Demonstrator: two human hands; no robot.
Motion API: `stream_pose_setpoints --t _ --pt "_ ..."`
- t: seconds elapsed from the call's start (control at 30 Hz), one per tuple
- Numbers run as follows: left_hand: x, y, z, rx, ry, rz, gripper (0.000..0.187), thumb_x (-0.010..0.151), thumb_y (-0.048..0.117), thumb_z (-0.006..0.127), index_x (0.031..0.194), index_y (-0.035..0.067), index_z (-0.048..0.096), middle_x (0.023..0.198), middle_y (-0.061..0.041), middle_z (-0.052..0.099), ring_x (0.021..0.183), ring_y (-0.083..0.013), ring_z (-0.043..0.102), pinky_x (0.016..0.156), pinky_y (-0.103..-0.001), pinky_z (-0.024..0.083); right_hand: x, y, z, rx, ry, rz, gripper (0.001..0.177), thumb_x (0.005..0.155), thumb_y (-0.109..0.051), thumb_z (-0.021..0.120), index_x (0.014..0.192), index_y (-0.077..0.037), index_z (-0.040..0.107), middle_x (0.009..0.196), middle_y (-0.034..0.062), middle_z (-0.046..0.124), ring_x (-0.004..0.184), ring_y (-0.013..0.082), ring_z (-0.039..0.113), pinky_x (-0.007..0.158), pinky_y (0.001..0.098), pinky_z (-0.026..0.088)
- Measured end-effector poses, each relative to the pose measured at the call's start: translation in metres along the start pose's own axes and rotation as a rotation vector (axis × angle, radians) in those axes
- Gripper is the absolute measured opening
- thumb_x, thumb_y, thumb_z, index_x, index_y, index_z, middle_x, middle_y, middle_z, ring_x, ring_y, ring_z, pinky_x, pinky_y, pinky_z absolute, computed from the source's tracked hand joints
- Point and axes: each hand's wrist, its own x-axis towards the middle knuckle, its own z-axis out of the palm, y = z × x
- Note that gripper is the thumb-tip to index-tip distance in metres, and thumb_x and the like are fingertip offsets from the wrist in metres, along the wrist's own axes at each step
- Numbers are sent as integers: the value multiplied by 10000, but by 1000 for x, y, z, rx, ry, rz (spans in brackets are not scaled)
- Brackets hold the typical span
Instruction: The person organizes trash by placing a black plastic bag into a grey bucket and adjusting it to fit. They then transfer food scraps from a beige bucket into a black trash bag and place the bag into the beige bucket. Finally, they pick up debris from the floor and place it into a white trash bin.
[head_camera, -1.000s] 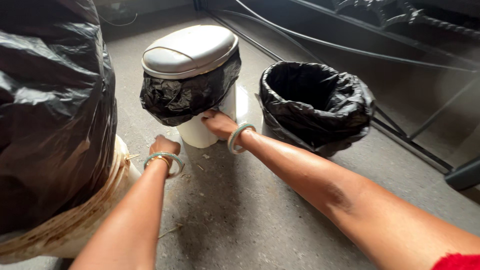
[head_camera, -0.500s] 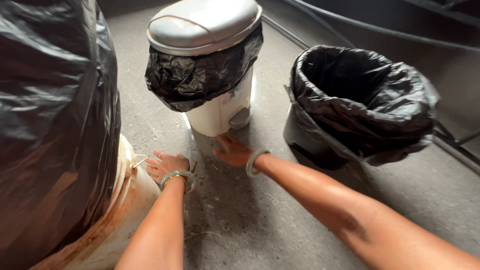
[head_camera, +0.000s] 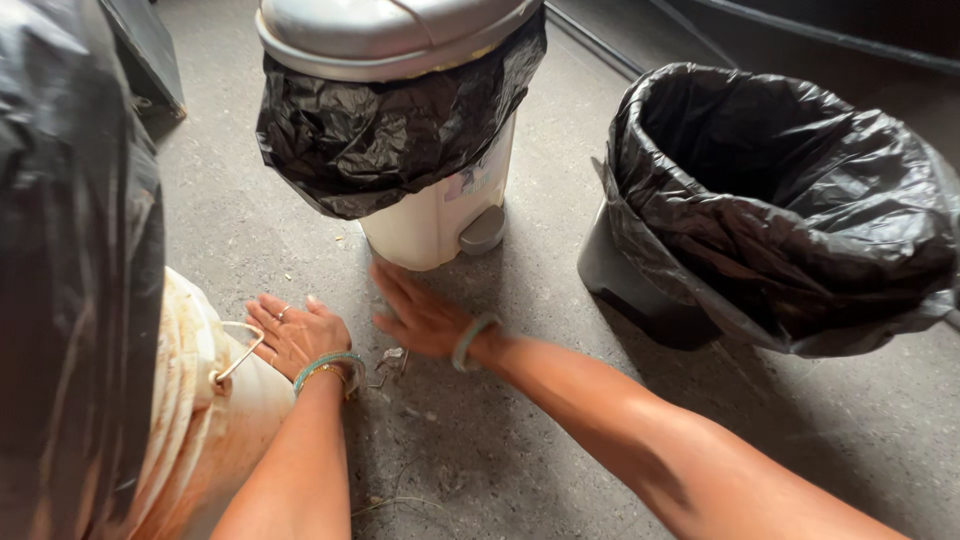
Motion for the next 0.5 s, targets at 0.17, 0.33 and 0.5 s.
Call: stream_pose_setpoints --t 0.17,0.33,0.5 --pt "9 10 -5 140 -79 9 757 1024 464 339 1608 10 177 1694 -172 128 1560 -313 108 1213 -563 47 49 23 31 -98 97 5 768 1041 -433 425 1571 69 185 1651 278 215 1552 380 172 1261 455 152" --pt "20 22 -8 191 -152 2 673 1031 418 317 1623 120 195 1709 -55 153 1561 -274 120 1216 -591 47 109 48 61 -319 243 59 740 1043 -399 454 1562 87 249 1635 284 288 1556 387 232 1305 461 164" --pt "25 28 -5 172 -190 116 621 1037 375 308 1615 166 223 1690 0 196 1550 -249 147 1212 -575 66 149 51 61 -278 214 165 703 1008 -386 462 1562 12 290 1641 205 282 1531 323 238 1239 493 182"
